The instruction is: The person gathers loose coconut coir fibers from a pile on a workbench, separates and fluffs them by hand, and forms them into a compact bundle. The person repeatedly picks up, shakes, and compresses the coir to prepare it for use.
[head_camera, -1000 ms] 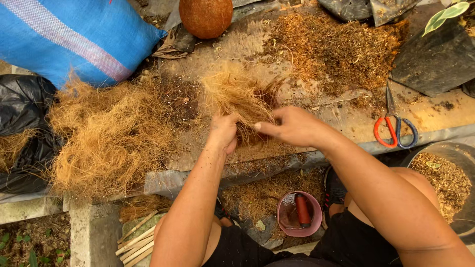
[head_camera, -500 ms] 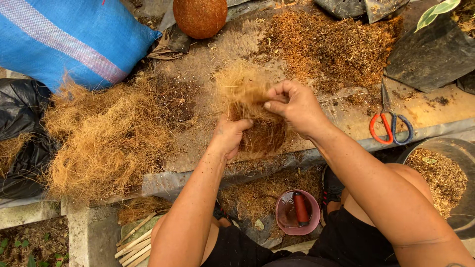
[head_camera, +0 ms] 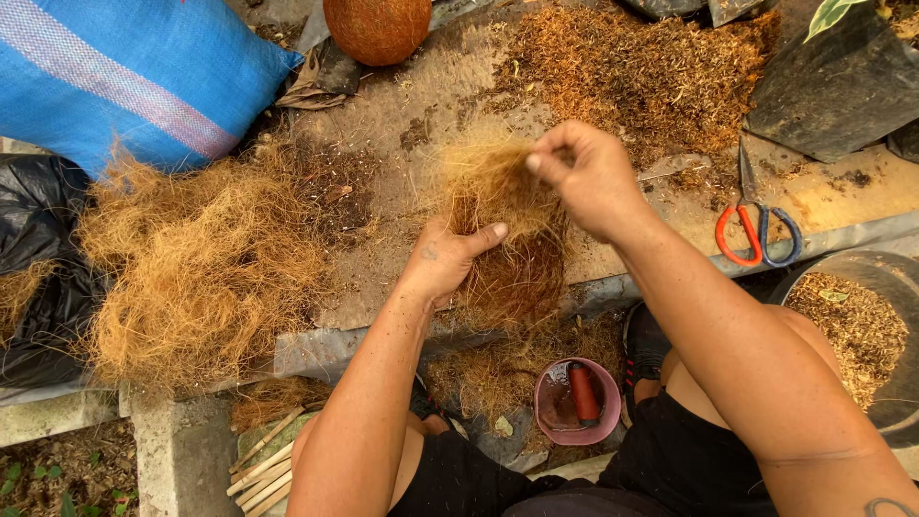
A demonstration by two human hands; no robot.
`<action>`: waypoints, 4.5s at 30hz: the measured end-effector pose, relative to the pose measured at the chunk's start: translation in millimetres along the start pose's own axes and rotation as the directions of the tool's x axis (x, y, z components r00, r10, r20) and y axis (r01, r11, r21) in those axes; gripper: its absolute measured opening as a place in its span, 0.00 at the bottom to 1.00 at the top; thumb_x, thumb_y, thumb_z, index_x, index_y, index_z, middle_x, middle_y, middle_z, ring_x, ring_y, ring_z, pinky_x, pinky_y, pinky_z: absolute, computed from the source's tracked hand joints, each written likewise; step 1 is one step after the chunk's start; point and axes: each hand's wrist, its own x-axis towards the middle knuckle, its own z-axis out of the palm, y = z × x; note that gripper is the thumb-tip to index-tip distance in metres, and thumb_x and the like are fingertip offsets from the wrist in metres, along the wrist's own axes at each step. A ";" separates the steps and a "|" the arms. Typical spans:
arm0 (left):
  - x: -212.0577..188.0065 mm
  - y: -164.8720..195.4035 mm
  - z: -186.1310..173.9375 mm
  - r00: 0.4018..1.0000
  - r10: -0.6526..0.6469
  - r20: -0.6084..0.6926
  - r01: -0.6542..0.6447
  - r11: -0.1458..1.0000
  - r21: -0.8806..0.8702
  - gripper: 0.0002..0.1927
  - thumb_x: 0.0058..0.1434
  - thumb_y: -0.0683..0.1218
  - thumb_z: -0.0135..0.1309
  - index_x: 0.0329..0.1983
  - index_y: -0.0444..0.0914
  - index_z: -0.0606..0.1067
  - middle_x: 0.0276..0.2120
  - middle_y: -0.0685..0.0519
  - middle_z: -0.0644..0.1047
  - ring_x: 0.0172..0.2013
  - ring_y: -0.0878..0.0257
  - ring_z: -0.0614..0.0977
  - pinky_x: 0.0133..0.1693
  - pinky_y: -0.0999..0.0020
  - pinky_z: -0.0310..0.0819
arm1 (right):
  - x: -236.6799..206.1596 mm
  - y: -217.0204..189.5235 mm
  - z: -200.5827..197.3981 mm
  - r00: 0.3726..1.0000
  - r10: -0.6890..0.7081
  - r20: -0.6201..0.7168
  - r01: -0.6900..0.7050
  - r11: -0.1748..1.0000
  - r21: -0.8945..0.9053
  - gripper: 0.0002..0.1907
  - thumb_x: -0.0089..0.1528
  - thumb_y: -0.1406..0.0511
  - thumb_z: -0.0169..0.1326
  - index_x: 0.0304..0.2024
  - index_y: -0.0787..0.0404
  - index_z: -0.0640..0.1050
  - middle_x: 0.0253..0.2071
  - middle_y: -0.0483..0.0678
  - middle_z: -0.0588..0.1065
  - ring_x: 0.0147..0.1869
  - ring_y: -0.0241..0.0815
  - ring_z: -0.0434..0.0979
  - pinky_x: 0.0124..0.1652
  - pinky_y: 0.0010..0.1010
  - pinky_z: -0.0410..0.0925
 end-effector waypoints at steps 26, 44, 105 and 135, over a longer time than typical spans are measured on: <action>4.8 2.8 -18.0 0.970 -0.226 -0.092 0.208 0.963 -0.170 0.53 0.60 0.56 0.65 0.76 0.34 0.46 0.62 0.32 0.70 0.49 0.53 0.83 0.36 0.63 0.76 | 10.2 21.2 14.5 0.968 0.242 0.063 -0.224 0.728 0.648 0.21 0.65 0.69 0.56 0.59 0.64 0.67 0.46 0.55 0.79 0.34 0.37 0.83 0.26 0.24 0.71; 9.5 -18.1 -27.6 0.997 -0.022 0.077 0.043 0.961 -0.274 0.35 0.58 0.36 0.58 0.70 0.31 0.62 0.54 0.39 0.78 0.54 0.54 0.80 0.55 0.59 0.75 | 29.7 45.9 -3.3 0.916 -0.081 0.392 -0.092 0.910 0.403 0.39 0.49 0.69 0.68 0.62 0.60 0.70 0.59 0.55 0.77 0.66 0.45 0.75 0.64 0.43 0.63; 20.8 -9.8 -43.6 0.877 0.052 -0.478 -0.479 0.183 -0.858 0.10 0.66 0.40 0.55 0.48 0.29 0.75 0.44 0.42 0.80 0.45 0.49 0.83 0.51 0.47 0.81 | 5.6 177.4 79.7 0.892 0.116 0.437 0.356 0.415 -0.837 0.32 0.71 0.55 0.42 0.76 0.45 0.51 0.78 0.51 0.46 0.80 0.61 0.47 0.73 0.57 0.44; 66.6 -74.0 47.1 0.955 0.062 -0.289 -0.295 0.168 -0.941 0.14 0.69 0.46 0.57 0.52 0.32 0.73 0.49 0.43 0.76 0.51 0.48 0.78 0.57 0.50 0.73 | -0.6 88.8 116.9 0.987 0.151 -0.055 -0.011 0.406 0.914 0.25 0.69 0.60 0.53 0.65 0.62 0.66 0.68 0.53 0.69 0.71 0.45 0.69 0.68 0.49 0.59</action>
